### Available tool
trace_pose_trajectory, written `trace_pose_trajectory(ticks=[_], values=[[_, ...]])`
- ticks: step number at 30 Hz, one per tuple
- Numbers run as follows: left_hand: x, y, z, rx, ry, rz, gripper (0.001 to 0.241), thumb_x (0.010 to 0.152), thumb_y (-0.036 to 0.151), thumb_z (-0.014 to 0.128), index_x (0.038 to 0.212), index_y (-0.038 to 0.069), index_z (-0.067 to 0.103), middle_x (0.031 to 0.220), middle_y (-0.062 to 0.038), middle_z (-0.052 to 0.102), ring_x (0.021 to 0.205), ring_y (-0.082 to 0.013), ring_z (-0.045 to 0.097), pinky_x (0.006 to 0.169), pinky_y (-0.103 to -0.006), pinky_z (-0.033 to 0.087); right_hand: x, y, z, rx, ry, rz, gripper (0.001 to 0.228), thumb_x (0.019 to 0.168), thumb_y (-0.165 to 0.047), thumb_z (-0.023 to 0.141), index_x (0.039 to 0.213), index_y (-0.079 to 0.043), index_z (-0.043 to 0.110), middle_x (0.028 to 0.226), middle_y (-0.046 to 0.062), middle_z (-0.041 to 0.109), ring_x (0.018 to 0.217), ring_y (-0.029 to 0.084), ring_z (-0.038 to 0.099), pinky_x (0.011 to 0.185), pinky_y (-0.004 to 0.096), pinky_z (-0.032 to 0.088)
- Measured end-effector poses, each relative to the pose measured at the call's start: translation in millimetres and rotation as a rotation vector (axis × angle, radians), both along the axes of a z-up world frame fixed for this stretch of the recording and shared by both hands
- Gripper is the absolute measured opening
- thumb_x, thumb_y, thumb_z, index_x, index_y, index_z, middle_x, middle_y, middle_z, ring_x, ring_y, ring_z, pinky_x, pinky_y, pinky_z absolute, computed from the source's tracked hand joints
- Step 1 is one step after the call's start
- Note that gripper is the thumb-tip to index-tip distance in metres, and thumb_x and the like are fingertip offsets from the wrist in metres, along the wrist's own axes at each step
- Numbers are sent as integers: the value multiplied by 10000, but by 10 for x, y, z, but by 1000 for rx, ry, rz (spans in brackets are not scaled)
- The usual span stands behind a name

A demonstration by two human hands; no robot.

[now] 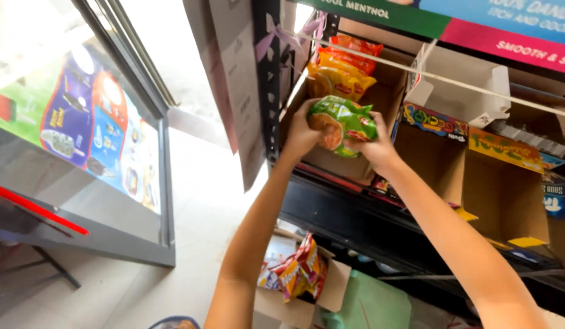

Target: Untying a delivery box and stocking instant noodles, cheese spread, and mayonnaise packets onto grocery store shelves.

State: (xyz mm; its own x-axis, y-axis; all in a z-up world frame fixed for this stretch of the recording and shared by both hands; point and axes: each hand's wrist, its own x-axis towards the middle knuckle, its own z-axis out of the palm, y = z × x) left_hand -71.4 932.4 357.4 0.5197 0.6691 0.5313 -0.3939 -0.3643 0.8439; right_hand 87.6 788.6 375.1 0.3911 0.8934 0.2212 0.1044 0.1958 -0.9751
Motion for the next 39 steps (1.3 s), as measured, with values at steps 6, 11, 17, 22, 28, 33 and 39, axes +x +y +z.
trace_pose_trajectory(ticks=[6,11,17,22,28,33,39], values=[[407,318,-528,82,200,471,617,661,11,819,1242,74,621,1227,-179,682,1187,-340,642,1041,-408,512,129,562,-293,-198,-490,-274,760,724,-61,905,1325,-165,452,1209,85,678,1119,218,653,918,360,540],[232,-155,159,221,348,609,738,677,-33,757,1373,97,548,1450,-271,446,1247,-488,528,1022,-485,473,358,919,-625,-310,-550,-390,778,694,-172,879,1334,-158,437,1153,178,702,1102,369,686,885,443,528],[408,-84,-222,332,648,607,809,778,-14,720,1500,178,409,1604,-228,325,1325,-543,502,1061,-552,473,763,1307,-1079,-300,-572,-461,684,761,-249,849,1326,-97,495,1187,238,697,1146,434,666,935,493,531],[469,-65,-234,171,680,389,997,722,-46,715,1578,183,258,1629,-274,207,1299,-573,458,1023,-577,472,888,1423,-1355,-241,-691,-590,673,669,-224,897,1200,-10,541,1115,282,688,1071,494,630,874,532,514],[332,-118,-107,208,634,422,1020,734,-42,728,1595,216,245,1671,-290,157,1343,-570,428,1043,-576,461,424,1113,-823,-375,-539,-573,691,663,-333,932,1187,-53,579,1162,229,716,1115,409,687,934,472,548],[182,-168,251,564,393,524,883,701,25,755,1500,276,473,1645,-233,208,1500,-527,220,1225,-592,272,504,893,-850,-506,-460,-534,862,759,-360,930,1356,21,438,1281,261,635,1196,366,640,964,443,522],[561,-7,-337,1002,605,505,509,847,222,680,1319,407,637,1643,-26,288,1534,-424,205,1149,-774,203,189,9,-81,-362,55,-350,762,815,-117,759,1472,-75,375,1435,110,487,1111,267,605,814,389,561]])
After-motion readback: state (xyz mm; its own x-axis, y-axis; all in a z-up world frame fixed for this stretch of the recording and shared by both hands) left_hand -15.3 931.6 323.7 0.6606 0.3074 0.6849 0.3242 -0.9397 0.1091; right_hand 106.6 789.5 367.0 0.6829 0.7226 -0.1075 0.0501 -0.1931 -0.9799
